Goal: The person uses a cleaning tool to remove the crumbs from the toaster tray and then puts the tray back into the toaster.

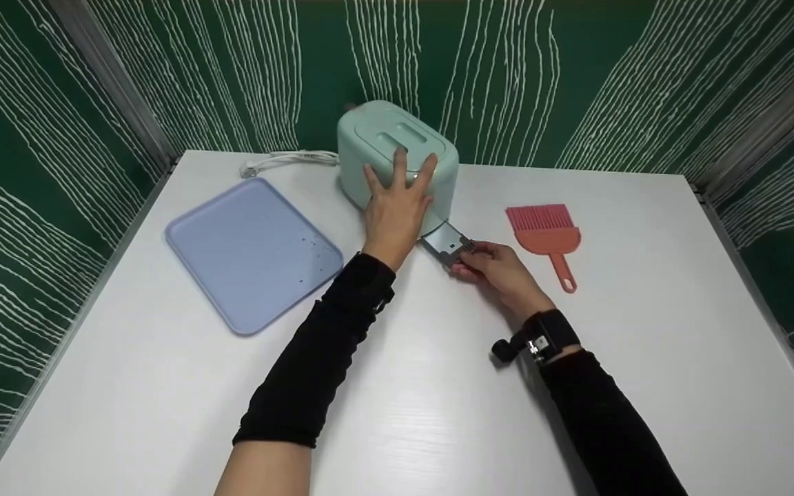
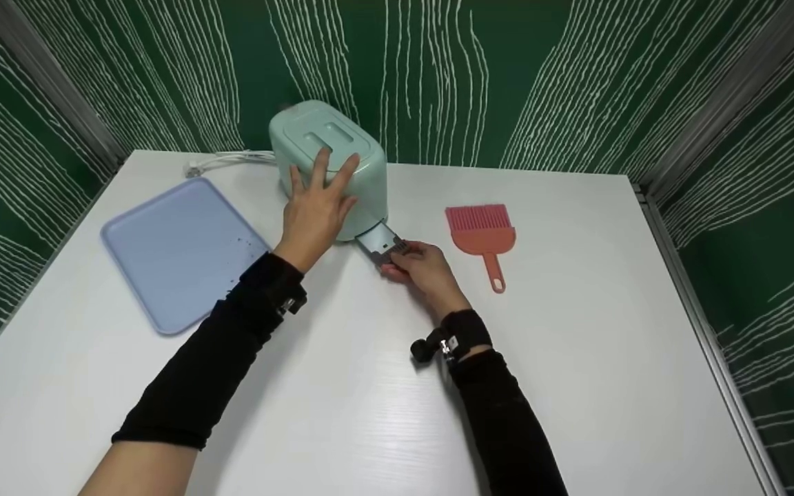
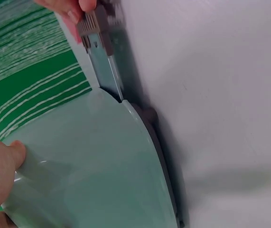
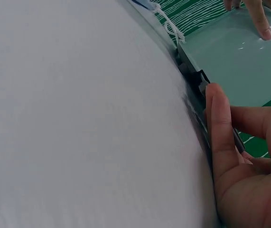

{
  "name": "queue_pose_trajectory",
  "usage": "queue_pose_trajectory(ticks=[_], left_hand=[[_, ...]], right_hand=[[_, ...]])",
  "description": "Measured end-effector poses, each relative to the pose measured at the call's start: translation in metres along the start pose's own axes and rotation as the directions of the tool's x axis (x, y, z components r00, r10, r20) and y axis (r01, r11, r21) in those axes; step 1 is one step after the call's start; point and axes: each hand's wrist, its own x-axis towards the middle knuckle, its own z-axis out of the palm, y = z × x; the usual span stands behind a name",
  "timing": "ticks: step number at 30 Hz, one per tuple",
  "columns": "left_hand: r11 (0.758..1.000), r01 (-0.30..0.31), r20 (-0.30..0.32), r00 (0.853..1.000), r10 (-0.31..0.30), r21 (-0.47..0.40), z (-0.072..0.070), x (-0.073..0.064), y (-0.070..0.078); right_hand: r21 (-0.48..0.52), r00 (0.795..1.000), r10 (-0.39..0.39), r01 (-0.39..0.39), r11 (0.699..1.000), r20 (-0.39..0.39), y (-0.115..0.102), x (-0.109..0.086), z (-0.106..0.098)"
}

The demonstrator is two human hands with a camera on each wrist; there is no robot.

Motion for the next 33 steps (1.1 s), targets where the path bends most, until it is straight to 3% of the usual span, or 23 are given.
queue_pose_trajectory(ticks=[5,15,33], left_hand=[[1.0,0.013,0.016,1.0,-0.013,0.006,-0.001,0.0,0.0],[1.0,0.001,0.0,1.0,-0.001,0.006,0.001,-0.001,-0.001],[0.999,0.001,-0.002,1.0,-0.001,0.037,0.003,0.0,-0.001]], right_hand=[[-0.027,1.0,0.013,-0.014,1.0,-0.024,0.0,0.002,0.005],[-0.217,0.996,-0.003,-0.017,0.976,-0.091,0.0,0.007,0.014],[-0.201,0.997,0.039,-0.051,0.978,-0.063,-0.006,0.02,0.028]])
